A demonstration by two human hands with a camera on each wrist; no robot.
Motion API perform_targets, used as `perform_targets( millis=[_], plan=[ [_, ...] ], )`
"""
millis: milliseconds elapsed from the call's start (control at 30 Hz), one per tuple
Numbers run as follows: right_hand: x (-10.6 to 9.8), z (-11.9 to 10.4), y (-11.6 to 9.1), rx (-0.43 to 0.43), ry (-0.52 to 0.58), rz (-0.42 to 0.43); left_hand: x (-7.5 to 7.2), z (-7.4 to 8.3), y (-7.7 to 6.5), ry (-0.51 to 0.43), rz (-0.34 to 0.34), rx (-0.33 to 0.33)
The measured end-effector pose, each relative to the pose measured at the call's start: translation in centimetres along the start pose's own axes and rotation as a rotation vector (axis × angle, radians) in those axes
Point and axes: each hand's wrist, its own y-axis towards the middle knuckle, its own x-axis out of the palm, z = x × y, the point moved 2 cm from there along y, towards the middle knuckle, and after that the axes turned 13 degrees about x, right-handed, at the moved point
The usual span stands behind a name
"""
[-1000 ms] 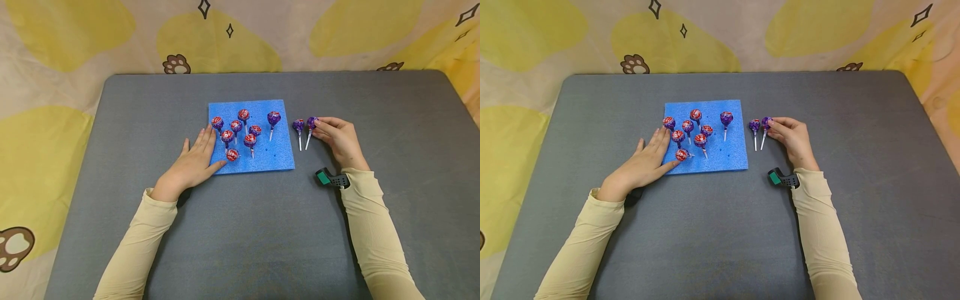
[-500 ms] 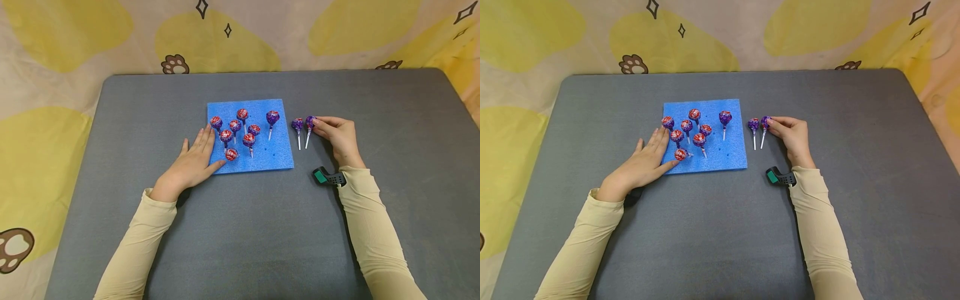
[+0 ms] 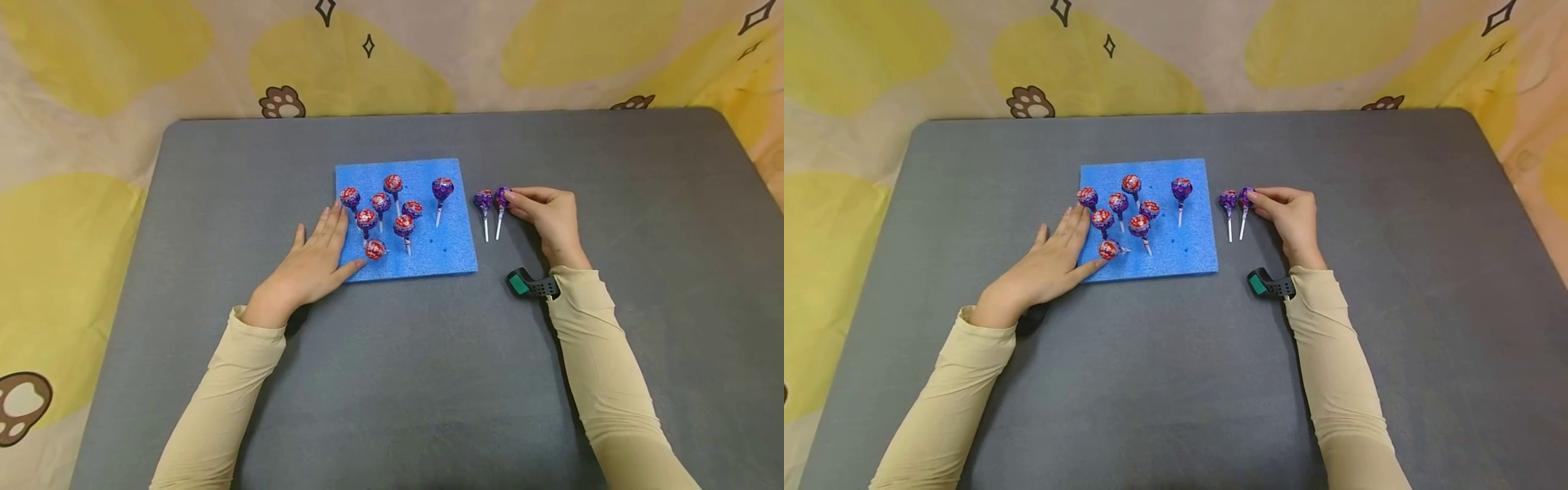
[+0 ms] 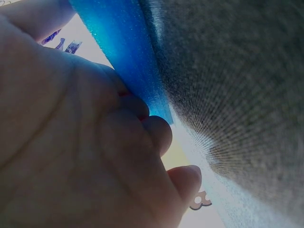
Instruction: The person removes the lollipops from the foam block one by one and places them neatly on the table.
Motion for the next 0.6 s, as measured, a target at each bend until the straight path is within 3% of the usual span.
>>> perform_targets(
  millis=[133,400,600],
  plan=[
    [0.2,0.01,0.0,-0.024,-0.052,0.038,-0.07,-0.03,-0.02,0.002,0.0,-0.001],
    [0.32,-0.14,-0.14,-0.088,-0.263,0.108,-0.19,-0.04,0.09,0.0,-0.002,-0.002],
    [0.34,0.0,-0.11,-0.111,-0.301,0.141,-0.21,-0.04,0.16,-0.003,-0.003,-0.003]
  ],
)
